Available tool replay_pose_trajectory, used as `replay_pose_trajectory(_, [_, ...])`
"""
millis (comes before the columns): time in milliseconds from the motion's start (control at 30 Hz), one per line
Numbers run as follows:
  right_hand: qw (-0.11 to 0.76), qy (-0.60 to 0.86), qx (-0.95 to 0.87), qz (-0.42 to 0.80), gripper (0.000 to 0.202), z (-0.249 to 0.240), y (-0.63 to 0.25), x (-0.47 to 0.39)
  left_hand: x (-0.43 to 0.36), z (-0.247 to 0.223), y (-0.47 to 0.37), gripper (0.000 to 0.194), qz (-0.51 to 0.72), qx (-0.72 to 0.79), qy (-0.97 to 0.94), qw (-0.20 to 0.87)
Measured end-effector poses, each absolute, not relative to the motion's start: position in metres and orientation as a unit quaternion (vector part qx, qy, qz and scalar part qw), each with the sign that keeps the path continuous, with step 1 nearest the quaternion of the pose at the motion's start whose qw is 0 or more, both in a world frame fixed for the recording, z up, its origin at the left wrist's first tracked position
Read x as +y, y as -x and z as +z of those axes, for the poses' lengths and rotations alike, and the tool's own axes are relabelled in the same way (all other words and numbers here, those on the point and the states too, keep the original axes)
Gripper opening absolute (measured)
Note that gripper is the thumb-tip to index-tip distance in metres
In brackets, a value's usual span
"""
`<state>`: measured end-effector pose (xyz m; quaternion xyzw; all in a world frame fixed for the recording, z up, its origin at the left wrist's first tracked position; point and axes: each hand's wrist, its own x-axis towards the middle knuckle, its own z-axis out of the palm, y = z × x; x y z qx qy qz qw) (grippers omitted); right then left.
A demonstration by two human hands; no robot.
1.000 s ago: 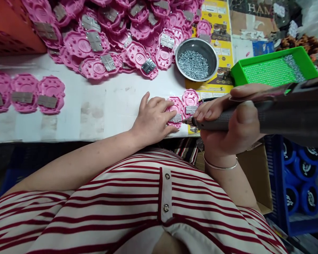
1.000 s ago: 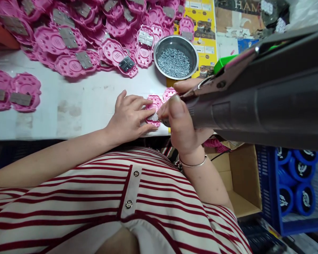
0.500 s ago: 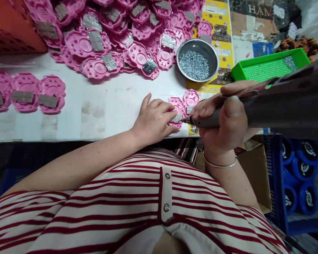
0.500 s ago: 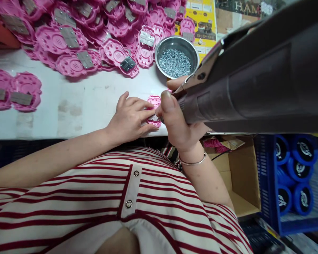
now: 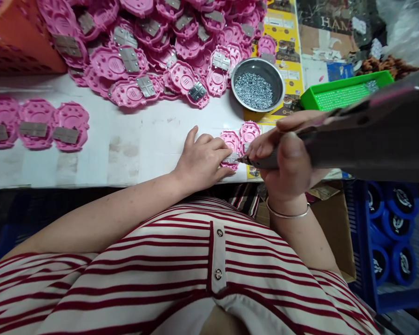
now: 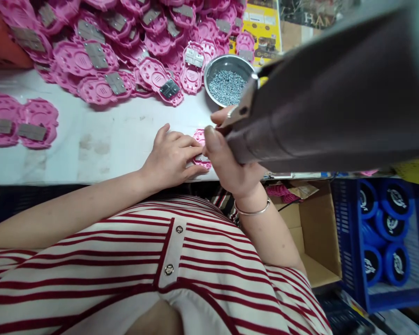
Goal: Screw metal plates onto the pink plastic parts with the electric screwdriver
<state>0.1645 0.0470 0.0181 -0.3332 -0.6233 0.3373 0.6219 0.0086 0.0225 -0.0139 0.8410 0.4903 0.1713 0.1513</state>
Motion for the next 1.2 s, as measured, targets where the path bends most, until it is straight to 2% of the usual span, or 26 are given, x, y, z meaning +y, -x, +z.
replay_pose_trajectory(100, [0.717, 0.256, -0.585, 0.280, 0.020, 0.034, -0.176, 0.044, 0.022, -0.015, -0.008, 0.031, 0.175, 0.488, -0.841, 0.158])
replay_pose_trajectory(167, [0.746, 0.247, -0.564, 0.254, 0.014, 0.041, -0.188, 0.043, 0.021, -0.016, -0.007, 0.031, 0.177, 0.488, -0.840, 0.158])
replay_pose_trajectory(400, [0.748, 0.318, -0.557, 0.170, 0.013, 0.033, -0.217, 0.042, 0.019, -0.022, -0.003, 0.038, 0.188, 0.482, -0.844, 0.142])
replay_pose_trajectory(700, [0.755, 0.313, -0.556, 0.151, 0.017, 0.020, -0.212, 0.048, 0.018, -0.020, -0.003, 0.039, 0.188, 0.482, -0.843, 0.147])
replay_pose_trajectory(833, [0.763, 0.318, -0.537, 0.167, 0.012, 0.027, -0.211, 0.045, 0.018, -0.023, -0.001, 0.040, 0.189, 0.482, -0.842, 0.151])
replay_pose_trajectory(1033, [0.767, 0.280, -0.523, 0.243, 0.010, 0.051, -0.199, 0.029, 0.016, -0.023, -0.002, 0.063, 0.250, 0.473, -0.830, 0.158])
replay_pose_trajectory(1133, [0.738, 0.262, -0.549, 0.291, 0.013, 0.062, -0.190, 0.023, 0.016, -0.017, -0.009, 0.050, 0.289, 0.445, -0.831, 0.166])
replay_pose_trajectory(1200, [0.708, 0.266, -0.580, 0.303, 0.021, 0.069, -0.186, 0.021, 0.017, -0.014, -0.013, 0.031, 0.292, 0.429, -0.835, 0.186])
